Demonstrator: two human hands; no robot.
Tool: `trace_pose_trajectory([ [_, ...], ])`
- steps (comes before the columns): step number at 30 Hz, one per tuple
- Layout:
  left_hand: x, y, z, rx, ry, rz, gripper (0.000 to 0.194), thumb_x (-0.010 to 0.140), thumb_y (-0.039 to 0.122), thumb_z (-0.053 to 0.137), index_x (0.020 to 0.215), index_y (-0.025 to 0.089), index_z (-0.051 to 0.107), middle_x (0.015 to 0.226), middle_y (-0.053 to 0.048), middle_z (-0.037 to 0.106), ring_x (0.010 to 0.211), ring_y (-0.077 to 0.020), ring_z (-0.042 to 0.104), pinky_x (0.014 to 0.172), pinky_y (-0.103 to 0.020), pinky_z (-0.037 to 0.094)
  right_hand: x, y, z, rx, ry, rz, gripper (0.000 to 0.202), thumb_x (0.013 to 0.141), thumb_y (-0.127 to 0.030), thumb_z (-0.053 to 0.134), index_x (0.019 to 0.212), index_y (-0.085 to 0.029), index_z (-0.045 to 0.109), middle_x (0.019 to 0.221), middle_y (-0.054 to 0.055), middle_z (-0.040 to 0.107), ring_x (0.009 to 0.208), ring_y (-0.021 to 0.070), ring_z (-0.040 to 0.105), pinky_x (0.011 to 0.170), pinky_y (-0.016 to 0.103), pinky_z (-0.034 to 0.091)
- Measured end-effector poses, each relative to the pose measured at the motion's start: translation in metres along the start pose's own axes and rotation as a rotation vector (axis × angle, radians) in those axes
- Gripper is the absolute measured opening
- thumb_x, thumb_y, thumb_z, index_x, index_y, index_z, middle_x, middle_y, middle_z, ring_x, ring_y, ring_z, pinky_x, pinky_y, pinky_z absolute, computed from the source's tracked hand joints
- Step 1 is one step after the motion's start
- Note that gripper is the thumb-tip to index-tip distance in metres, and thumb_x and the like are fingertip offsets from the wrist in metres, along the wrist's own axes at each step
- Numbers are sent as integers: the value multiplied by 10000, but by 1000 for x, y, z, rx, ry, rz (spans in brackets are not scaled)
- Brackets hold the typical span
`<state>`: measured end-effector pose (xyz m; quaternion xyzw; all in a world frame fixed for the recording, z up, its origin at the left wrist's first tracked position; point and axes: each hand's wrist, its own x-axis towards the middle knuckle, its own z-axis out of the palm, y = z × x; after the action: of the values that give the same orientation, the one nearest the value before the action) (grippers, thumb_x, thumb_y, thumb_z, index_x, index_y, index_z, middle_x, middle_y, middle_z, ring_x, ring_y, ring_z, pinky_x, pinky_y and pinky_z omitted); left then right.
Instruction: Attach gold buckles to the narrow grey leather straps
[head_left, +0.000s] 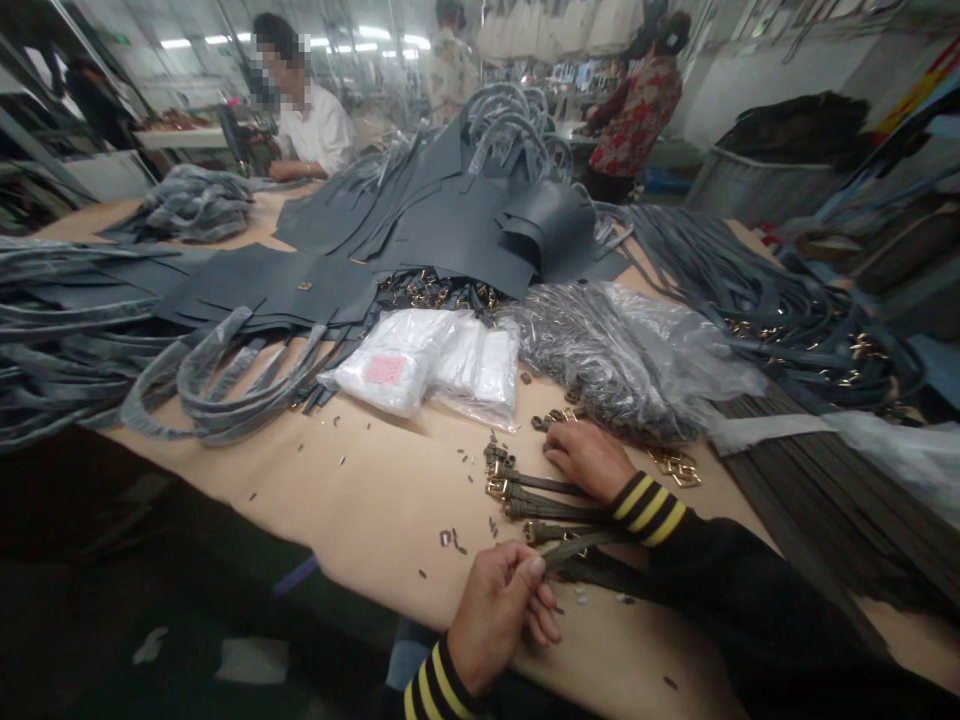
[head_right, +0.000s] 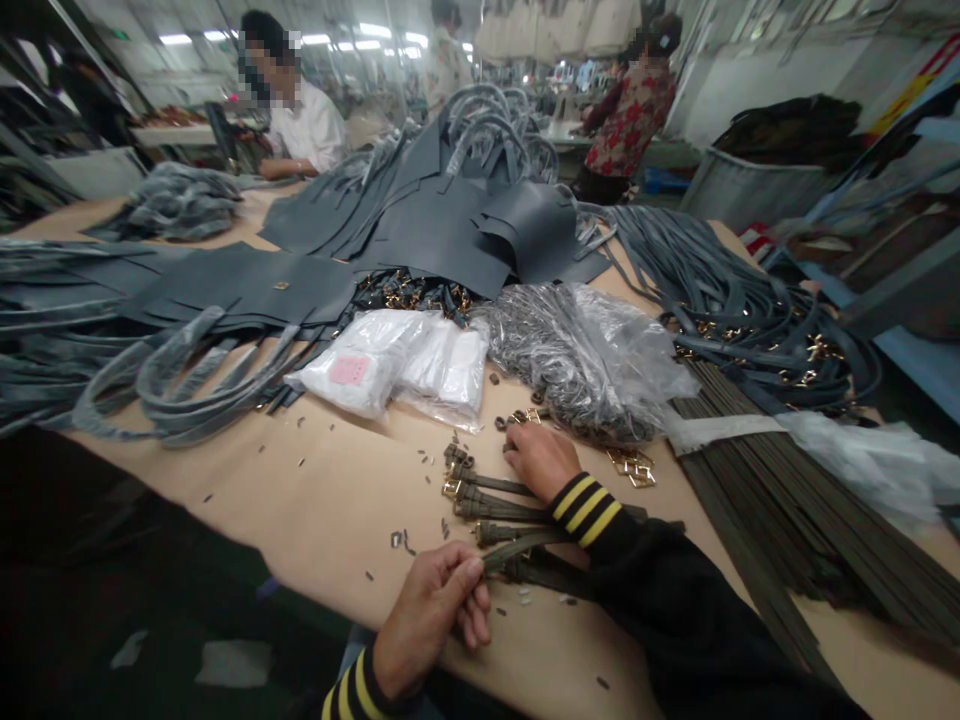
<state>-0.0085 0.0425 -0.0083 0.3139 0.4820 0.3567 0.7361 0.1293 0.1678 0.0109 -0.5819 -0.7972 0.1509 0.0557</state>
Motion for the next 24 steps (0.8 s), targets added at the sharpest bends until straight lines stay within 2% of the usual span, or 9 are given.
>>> trace_pose_trajectory([
  [4, -2, 1, 0, 19, 4, 3, 419, 627, 548, 531, 581, 142, 439, 381, 38, 490, 288, -46, 424, 316, -147, 307, -22, -1, -14, 69, 33, -17, 54, 712, -199, 531, 665, -188, 506, 678, 9, 557, 648, 153, 523, 600, 239, 377],
  [7, -4, 2, 1, 35, -4, 15, 390, 655, 515, 527, 573, 145, 438, 370, 47, 475, 285, -42, 408, 321, -147, 291, -51, 11, -30, 210, 74, -10, 111, 731, -269, 512, 660, -196, 467, 624, -24, 513, 583, 126, 497, 554, 217, 389],
  [11, -10, 1, 1, 60, -10, 49, 380, 698, 500, 493, 561, 157, 409, 348, 63, 440, 283, -33, 366, 331, -145, 254, -105, 42, -40, 674, 133, 144, 201, 692, -368, 536, 625, -195, 458, 727, 24, 548, 662, 155, 526, 554, 238, 420],
  [14, -14, -3, -1, 128, -11, 80, 385, 738, 495, 447, 554, 164, 382, 343, 77, 402, 280, -22, 305, 329, -146, 209, -143, 52, -33, 852, 142, 298, 308, 634, -424, 584, 516, -198, 411, 759, 50, 554, 705, 177, 530, 558, 257, 431],
  [17, -19, -6, 3, 203, -6, 123, 380, 751, 486, 436, 558, 163, 380, 378, 84, 379, 298, -21, 299, 338, -153, 212, -164, 38, -19, 1040, 28, 395, 317, 595, -458, 595, 532, -190, 437, 639, 12, 522, 541, 136, 488, 480, 258, 421],
  [19, -23, -6, 9, 257, 3, 150, 375, 758, 480, 428, 564, 162, 390, 399, 84, 369, 311, -25, 314, 349, -158, 232, -169, 18, -11, 1126, -48, 365, 282, 626, -438, 563, 564, -177, 476, 592, 1, 513, 520, 131, 480, 490, 262, 424],
  [22, -28, -7, 19, 328, 3, 179, 377, 775, 474, 398, 562, 162, 396, 404, 77, 371, 319, -34, 336, 361, -165, 256, -167, -11, -3, 1104, -8, 263, 204, 677, -345, 524, 575, -170, 502, 603, 12, 537, 590, 150, 504, 555, 272, 424],
  [24, -31, -7, 24, 345, 1, 189, 381, 780, 479, 382, 563, 165, 395, 404, 75, 372, 316, -38, 341, 364, -169, 261, -164, -22, 1, 1054, 50, 253, 147, 680, -288, 526, 592, -171, 512, 604, 5, 540, 603, 151, 509, 576, 274, 421],
])
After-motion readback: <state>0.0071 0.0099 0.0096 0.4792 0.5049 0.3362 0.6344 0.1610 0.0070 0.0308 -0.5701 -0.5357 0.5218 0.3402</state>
